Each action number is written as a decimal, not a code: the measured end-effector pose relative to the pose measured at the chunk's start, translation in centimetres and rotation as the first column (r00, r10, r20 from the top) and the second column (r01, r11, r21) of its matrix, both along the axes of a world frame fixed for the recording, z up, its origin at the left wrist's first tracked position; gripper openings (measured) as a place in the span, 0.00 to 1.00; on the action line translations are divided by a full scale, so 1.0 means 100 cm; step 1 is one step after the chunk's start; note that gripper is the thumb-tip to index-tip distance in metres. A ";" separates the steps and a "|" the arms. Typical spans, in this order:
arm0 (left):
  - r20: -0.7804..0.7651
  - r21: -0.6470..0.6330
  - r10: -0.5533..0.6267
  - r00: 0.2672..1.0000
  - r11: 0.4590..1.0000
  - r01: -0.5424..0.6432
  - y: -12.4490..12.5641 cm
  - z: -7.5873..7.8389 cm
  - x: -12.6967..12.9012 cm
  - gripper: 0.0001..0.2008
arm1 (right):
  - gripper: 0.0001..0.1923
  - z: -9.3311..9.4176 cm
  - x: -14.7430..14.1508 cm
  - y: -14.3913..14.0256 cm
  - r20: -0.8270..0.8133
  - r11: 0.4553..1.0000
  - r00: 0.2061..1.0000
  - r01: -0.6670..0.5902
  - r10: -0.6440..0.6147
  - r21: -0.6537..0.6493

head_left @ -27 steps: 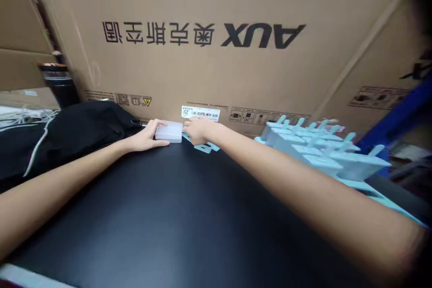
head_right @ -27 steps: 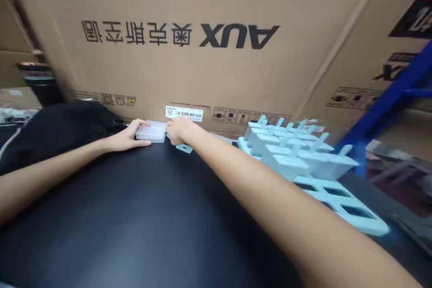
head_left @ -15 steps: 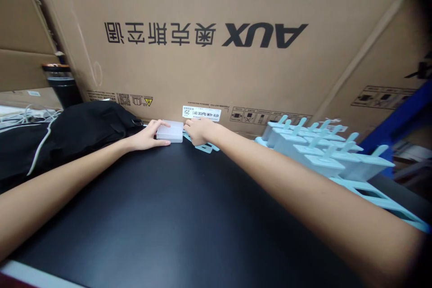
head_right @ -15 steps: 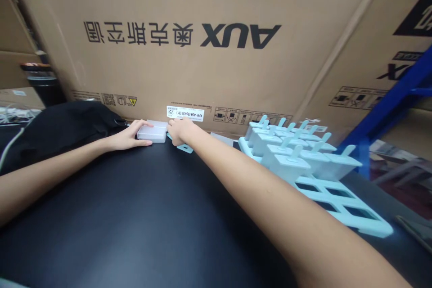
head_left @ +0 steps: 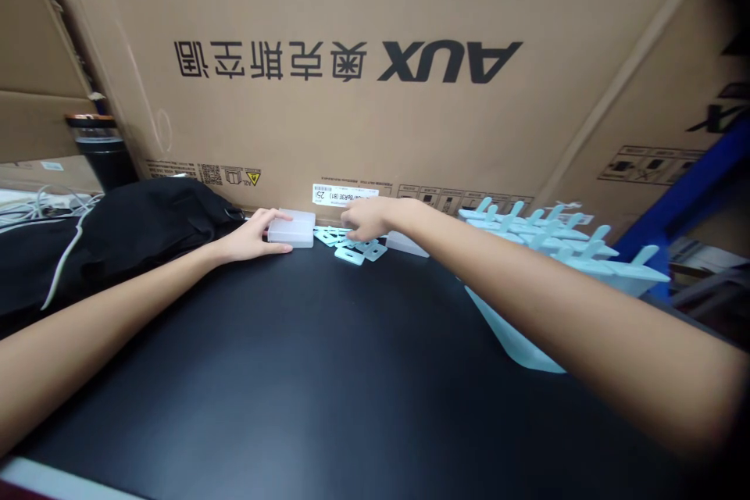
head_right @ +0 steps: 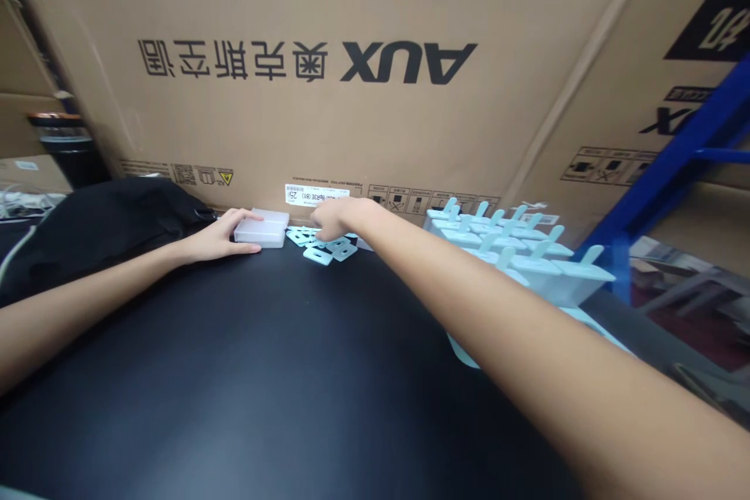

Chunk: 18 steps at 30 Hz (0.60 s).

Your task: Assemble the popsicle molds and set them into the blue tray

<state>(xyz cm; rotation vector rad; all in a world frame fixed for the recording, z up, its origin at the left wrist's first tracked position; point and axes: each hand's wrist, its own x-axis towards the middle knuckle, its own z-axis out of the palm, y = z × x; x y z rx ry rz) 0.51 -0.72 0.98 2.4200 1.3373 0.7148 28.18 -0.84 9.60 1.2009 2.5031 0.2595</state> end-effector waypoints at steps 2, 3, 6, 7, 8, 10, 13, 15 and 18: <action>-0.004 0.010 0.012 1.000 1.000 -0.012 0.000 0.000 0.000 0.35 | 0.21 0.002 0.008 -0.001 -0.029 0.999 0.999 -0.023 0.022 -0.027; -0.007 0.014 0.016 1.000 1.000 -0.016 0.000 0.000 0.000 0.34 | 0.21 0.002 0.011 -0.001 -0.049 0.998 0.998 -0.039 0.037 -0.041; -0.012 0.020 0.021 1.000 1.000 -0.021 0.000 0.001 -0.001 0.34 | 0.24 0.001 0.015 -0.005 -0.125 0.991 0.990 -0.081 0.068 -0.103; -0.013 0.021 0.022 1.000 1.000 -0.022 -0.001 0.002 -0.001 0.33 | 0.23 0.000 0.016 -0.006 -0.145 0.989 0.987 -0.087 0.069 -0.122; -0.018 0.021 0.024 1.000 1.000 -0.023 -0.002 0.003 -0.002 0.33 | 0.23 0.000 0.017 -0.007 -0.156 0.988 0.986 -0.086 0.065 -0.130; -0.026 0.016 0.029 0.999 0.999 -0.029 -0.003 0.005 -0.005 0.33 | 0.20 0.002 0.023 -0.006 -0.139 0.994 0.989 -0.057 0.043 -0.098; -0.013 -0.002 0.040 0.999 0.999 -0.040 -0.005 0.007 -0.009 0.35 | 0.21 0.007 0.037 -0.003 -0.054 0.999 0.998 0.030 -0.032 -0.041; -0.001 -0.010 0.045 0.999 0.999 -0.046 -0.006 0.007 -0.010 0.37 | 0.23 0.010 0.048 -0.002 -0.006 0.992 0.994 0.108 -0.108 -0.060; -0.021 -0.004 0.061 0.998 0.998 -0.061 -0.006 0.007 -0.010 0.40 | 0.27 0.009 0.062 -0.003 0.034 0.976 0.980 0.198 -0.195 -0.087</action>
